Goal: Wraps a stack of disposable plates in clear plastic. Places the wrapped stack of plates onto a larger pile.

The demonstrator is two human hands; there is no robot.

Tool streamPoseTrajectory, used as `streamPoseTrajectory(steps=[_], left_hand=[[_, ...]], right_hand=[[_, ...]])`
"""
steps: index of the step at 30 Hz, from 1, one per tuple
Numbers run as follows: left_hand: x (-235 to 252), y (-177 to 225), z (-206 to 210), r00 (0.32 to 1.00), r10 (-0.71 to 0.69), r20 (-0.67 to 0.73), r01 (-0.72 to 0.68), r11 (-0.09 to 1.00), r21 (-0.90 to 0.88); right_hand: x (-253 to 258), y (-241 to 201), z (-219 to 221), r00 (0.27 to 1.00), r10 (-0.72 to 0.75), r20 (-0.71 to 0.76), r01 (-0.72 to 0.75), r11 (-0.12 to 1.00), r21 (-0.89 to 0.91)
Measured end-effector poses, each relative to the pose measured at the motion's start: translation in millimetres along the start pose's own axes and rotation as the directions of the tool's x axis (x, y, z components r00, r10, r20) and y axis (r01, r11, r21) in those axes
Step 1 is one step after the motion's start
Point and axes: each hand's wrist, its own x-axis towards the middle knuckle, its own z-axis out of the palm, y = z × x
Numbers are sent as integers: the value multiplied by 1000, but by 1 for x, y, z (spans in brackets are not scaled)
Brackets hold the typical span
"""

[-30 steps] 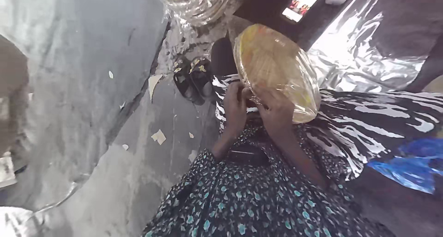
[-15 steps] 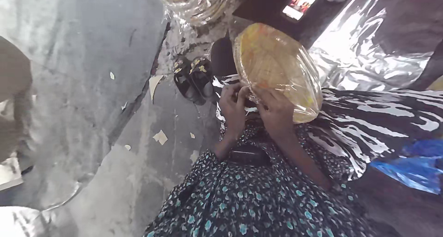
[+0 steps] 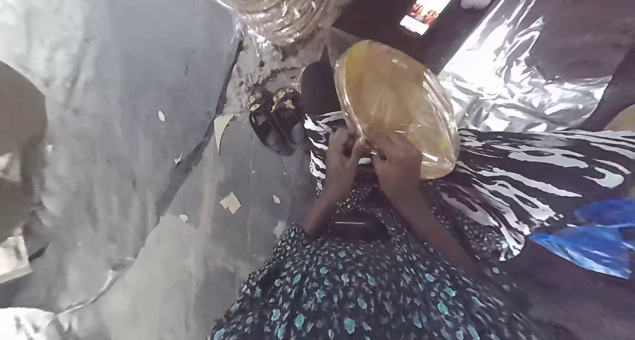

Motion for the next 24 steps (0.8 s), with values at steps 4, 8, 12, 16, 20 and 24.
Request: streamPoseTrajectory(steps=[4,8,12,16,20,24], left_hand=[[1,-6,-8,995,-11,98,14,999,-33],[5,-8,-1,1000,-6,7,7,992,-124],[9,-1,1,983,53,-175,-49,998,27],[15,-5,-1,970,76,-229,-99,991,-88],[22,-11,0,958,50,-282,-99,981,-164],[38,11,-14,953,-300,-42,295,950,-101]], right_hand=[[-2,0,6,998,62,-3,-61,996,70],[1,3,12,998,32,-52,-28,997,73],[2,-1,10,1000,-6,-12,7,998,64],[1,0,12,999,-33,-16,34,998,58],[-1,-1,15,999,-32,-14,32,998,47],[-22,-5,8,994,-98,44,100,993,-56]])
